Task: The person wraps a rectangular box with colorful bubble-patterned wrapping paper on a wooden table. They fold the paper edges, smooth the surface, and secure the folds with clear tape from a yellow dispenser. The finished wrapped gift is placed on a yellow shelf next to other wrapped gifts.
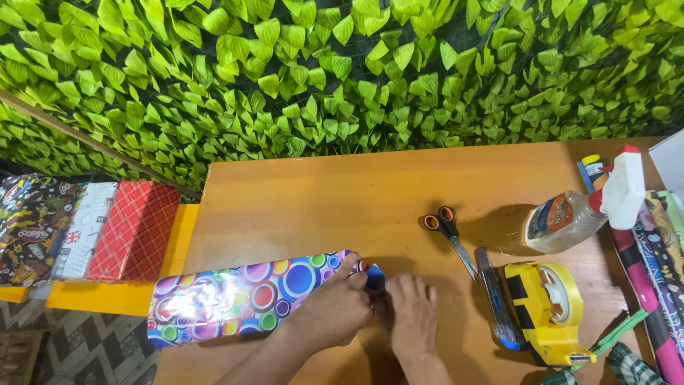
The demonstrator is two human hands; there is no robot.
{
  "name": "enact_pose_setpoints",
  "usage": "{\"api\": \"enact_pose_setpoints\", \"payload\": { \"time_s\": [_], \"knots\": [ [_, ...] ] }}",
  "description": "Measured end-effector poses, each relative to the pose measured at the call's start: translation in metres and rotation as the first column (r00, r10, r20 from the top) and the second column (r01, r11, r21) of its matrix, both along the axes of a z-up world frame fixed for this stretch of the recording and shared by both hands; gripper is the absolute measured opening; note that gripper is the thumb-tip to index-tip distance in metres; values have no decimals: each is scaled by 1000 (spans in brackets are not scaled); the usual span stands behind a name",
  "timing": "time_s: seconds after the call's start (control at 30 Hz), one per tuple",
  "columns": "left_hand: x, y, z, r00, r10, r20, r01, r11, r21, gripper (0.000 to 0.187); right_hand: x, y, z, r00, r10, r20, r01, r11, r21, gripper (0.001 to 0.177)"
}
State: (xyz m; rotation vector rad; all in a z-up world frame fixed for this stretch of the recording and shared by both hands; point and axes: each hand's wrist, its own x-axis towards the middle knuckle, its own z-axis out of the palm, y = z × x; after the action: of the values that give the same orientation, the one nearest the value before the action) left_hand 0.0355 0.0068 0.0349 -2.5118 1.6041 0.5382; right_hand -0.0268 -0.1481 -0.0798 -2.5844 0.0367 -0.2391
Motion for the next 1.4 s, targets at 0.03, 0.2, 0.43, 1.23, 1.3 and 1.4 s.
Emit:
{"api": "enact_pose_setpoints", "payload": {
  "time_s": [0.03, 0.2, 0.43, 1.23, 1.3, 1.4],
  "knots": [
    [0, 1, 0, 999, -11, 30, 13, 999, -42, 12, -10, 1, -4, 997, 68, 37, -68, 998, 6, 28],
    [0, 3, -6, 998, -33, 47, 36, 998, -49, 13, -44, 12, -24, 933, 246, 262, -195, 959, -208, 35],
    [2, 2, -13, 999, -18, -27, 14, 992, -123, 15, -40, 18, -30, 963, 269, 36, -256, 944, -207, 32],
    [8, 22, -18, 999, -27, -19, 21, 971, -240, 16, -34, 4, -3, 918, 395, -20, -387, 887, -253, 64],
    [6, 23, -19, 999, -36, 35, 45, 953, -301, 17, -31, -2, -3, 892, 451, -41, -443, 851, -283, 70],
    [6, 24, -21, 998, -24, -50, 13, 976, -218, 21, -25, -18, -5, 849, 529, 2, -499, 803, -326, 65]
  ]
}}
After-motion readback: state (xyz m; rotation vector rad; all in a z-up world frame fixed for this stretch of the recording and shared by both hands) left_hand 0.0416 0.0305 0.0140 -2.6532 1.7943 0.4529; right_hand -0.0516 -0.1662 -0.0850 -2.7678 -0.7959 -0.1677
